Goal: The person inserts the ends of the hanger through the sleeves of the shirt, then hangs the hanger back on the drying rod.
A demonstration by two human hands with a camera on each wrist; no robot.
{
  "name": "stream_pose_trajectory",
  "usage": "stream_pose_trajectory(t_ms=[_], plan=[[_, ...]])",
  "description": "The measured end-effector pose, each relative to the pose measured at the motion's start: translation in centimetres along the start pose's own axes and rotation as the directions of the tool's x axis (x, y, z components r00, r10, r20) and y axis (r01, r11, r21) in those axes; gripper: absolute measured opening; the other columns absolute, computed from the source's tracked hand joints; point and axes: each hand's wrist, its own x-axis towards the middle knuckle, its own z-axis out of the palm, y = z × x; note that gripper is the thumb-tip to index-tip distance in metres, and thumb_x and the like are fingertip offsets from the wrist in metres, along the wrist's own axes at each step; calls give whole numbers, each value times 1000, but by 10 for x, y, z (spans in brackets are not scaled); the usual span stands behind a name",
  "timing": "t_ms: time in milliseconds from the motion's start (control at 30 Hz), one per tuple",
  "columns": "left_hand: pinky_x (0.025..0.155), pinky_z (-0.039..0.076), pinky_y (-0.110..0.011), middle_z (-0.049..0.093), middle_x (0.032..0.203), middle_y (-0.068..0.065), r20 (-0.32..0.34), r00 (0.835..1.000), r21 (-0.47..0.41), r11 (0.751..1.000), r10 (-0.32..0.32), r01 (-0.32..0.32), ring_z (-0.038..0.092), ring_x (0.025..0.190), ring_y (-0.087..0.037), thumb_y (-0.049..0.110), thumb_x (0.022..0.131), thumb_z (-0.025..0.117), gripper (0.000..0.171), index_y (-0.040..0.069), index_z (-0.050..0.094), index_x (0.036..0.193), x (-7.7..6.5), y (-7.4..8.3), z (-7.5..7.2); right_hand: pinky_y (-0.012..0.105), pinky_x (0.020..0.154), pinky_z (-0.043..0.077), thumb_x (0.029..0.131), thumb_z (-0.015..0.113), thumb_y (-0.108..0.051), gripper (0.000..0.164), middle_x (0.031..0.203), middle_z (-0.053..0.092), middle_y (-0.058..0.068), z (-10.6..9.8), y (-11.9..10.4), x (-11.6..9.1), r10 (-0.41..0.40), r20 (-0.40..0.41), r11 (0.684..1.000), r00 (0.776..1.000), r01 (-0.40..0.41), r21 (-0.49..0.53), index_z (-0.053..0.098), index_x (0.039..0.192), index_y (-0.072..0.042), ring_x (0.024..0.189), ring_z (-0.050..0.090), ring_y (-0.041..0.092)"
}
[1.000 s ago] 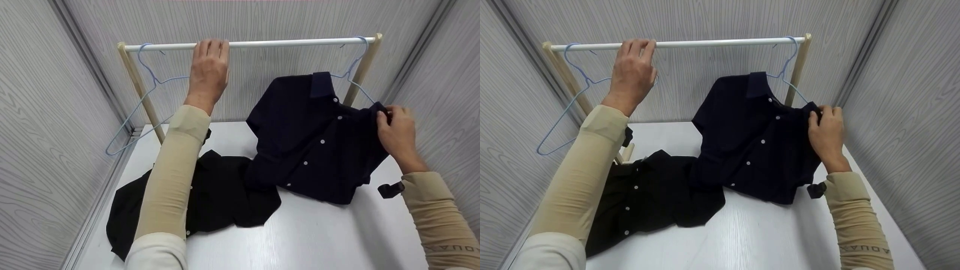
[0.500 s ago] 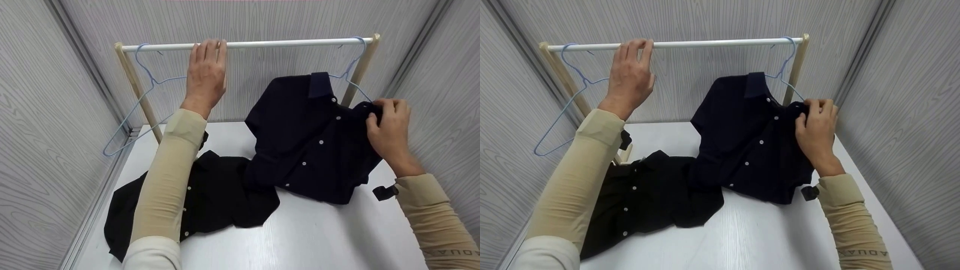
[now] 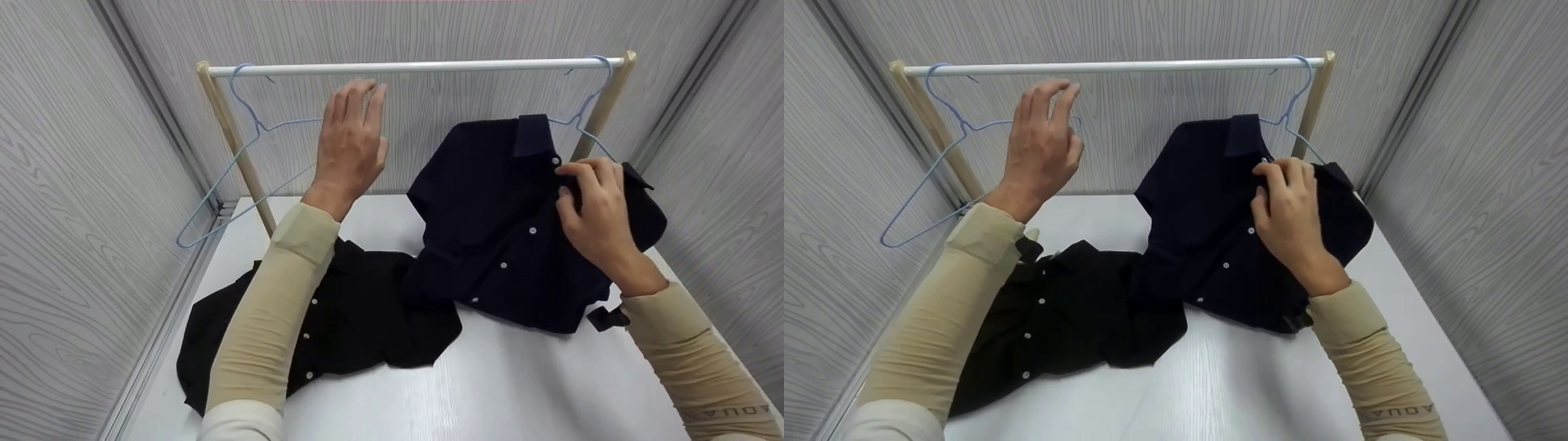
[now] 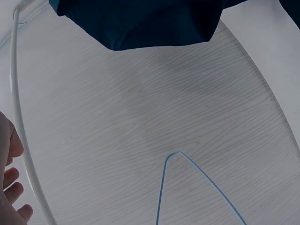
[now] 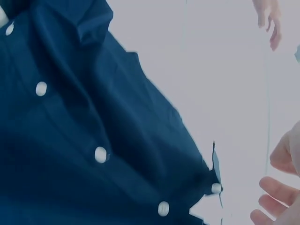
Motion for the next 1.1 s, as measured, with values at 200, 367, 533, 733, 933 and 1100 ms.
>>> stream_pose_trajectory(t_ms=[200,367,533,733,933,1100], plan=[[103,43,-39,54,130,-15,13,999,-97,994,53,-52,51,120,-31,3,87,55,51,1,51,138,-26,14,7,46,91,35,88,56,4,26,108,57,21,14,-10,-6,-61,60,998,996,59,22,65,111,-2,102,47,38],[88,50,-41,63,118,-13,42,998,-165,986,36,-28,58,105,-30,2,87,53,45,3,57,132,-55,14,16,43,90,38,88,56,5,24,107,58,18,24,-13,-15,-97,174,995,980,92,35,64,110,-2,98,49,34],[81,52,-42,67,107,-11,79,996,-207,977,-33,49,63,97,-29,3,89,52,39,3,61,126,-88,2,27,36,85,42,88,57,8,21,101,61,13,38,-16,-24,-147,253,988,956,128,89,66,104,-3,92,53,26],[78,54,-40,68,96,-10,160,973,-233,951,-166,201,64,89,-27,2,89,51,35,2,62,122,-136,-21,37,33,83,47,90,61,5,18,100,62,8,56,-24,-32,-190,346,980,919,156,125,66,104,-5,92,56,21],[76,54,-41,68,94,-12,220,929,-234,908,-299,347,62,87,-30,1,89,54,37,0,61,125,-177,-35,48,32,82,51,89,60,5,19,100,63,7,80,-33,-41,-175,361,976,916,112,188,67,103,-5,92,58,18],[74,53,-45,66,99,-14,266,886,-231,867,-381,442,62,91,-31,2,90,55,38,-1,59,127,-208,-41,57,30,80,51,87,60,6,19,97,63,7,101,-41,-53,-182,365,966,913,97,238,67,100,-5,88,58,17]])
